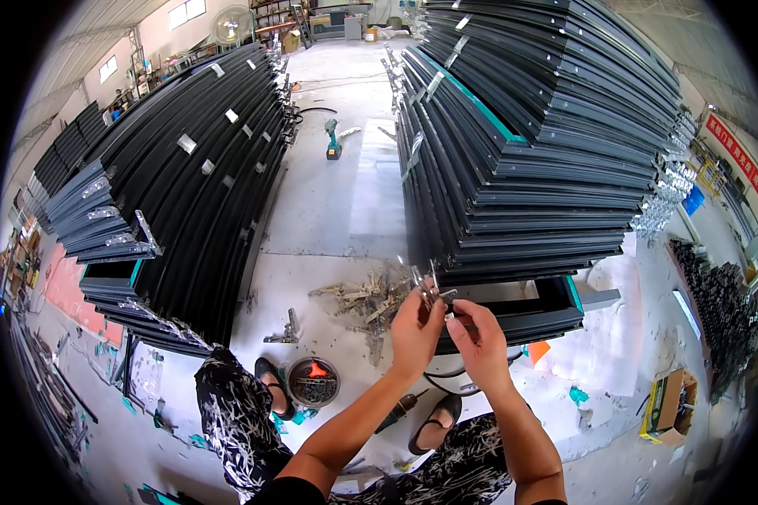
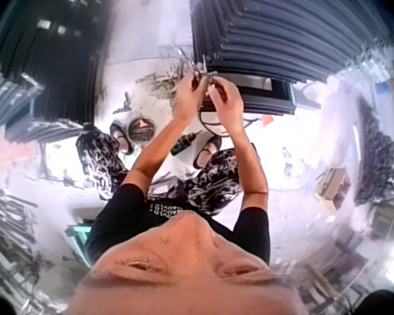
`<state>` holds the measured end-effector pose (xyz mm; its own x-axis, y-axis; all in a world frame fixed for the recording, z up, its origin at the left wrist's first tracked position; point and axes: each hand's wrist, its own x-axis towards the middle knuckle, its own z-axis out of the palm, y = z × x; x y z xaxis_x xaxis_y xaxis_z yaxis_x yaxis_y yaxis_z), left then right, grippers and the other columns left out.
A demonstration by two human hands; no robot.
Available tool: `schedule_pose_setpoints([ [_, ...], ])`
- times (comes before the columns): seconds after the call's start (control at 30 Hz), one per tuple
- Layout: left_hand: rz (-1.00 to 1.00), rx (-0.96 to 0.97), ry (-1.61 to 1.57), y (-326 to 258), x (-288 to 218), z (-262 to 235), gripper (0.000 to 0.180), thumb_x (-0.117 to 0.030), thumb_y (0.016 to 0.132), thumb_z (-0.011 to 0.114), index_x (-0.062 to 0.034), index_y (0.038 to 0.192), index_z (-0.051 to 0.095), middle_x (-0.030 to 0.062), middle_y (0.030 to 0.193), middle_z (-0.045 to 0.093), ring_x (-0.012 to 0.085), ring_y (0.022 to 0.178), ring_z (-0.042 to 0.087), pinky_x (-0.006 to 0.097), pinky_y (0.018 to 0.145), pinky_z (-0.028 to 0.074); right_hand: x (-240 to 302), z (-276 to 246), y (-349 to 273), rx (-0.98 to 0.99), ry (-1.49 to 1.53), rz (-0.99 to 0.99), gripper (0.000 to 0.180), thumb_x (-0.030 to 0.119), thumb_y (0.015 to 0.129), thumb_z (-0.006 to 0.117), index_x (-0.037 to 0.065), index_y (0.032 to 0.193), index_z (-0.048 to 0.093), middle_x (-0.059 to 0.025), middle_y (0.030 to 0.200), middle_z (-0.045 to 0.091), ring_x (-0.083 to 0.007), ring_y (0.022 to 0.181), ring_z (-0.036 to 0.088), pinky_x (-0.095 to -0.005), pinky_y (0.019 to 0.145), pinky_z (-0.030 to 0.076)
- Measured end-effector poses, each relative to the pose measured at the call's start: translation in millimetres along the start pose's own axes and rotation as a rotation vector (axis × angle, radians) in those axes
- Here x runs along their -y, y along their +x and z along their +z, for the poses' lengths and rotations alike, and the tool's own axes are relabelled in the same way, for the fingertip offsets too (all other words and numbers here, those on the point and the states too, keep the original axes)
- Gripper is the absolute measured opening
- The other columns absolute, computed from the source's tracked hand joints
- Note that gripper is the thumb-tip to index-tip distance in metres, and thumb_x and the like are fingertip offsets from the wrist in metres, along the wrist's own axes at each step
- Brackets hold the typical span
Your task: The person picks up metal hinge components, fits the pieces together by hand, and attaches the assembled hinges onto a stack of window frames.
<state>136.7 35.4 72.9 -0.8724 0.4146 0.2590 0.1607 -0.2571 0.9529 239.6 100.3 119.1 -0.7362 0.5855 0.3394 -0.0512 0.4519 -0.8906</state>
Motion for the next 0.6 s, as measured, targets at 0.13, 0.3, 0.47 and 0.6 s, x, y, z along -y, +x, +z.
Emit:
schedule_pose_setpoints([
  [0.13,0.073,0.157,0.077,-10,-10,-12,0.044,-0.001,0.087,0.062,-0.0028,0.13,0.053,0.01,0.11,0.06,0.0159,0.091,0.06,0.026,0.077,0.05,-5,6,5,0.066,-0.093,-0.039,0.034,0.014,0.095,0.06,0.0,0.124,0.055,-0.0105,0.111,0.06,-0.016,0.093,0.06,-0.0261,0.077,0.05],
  [0.3,0.238,0.391,0.296,-6,-37,-41,0.06,0.011,0.078,0.052,-0.0035,0.136,0.047,0.0167,0.137,0.045,0.0298,0.119,0.053,0.033,0.094,0.046,-11,20,3,0.124,-0.043,-0.028,0.04,0.024,0.095,0.06,0.0,0.125,0.052,-0.012,0.103,0.063,-0.02,0.087,0.062,-0.0296,0.08,0.049],
  [0.47,0.212,0.57,0.212,5,-60,-73,0.062,0.009,0.077,0.051,-0.0042,0.138,0.044,0.0182,0.141,0.041,0.0333,0.125,0.049,0.036,0.097,0.045,-4,41,9,0.147,0.337,0.171,0.031,0.017,0.098,0.056,-0.002,0.122,0.051,-0.0049,0.091,0.063,-0.0094,0.079,0.059,-0.0232,0.071,0.049],
  [0.6,0.168,0.679,0.23,13,-42,-104,0.065,0.009,0.079,0.05,-0.0049,0.141,0.038,0.0171,0.142,0.041,0.0314,0.128,0.048,0.037,0.1,0.044,1,65,13,0.169,0.362,0.268,0.027,0.01,0.097,0.054,-0.002,0.121,0.052,-0.0054,0.09,0.065,-0.0097,0.074,0.063,-0.0218,0.063,0.05],
])
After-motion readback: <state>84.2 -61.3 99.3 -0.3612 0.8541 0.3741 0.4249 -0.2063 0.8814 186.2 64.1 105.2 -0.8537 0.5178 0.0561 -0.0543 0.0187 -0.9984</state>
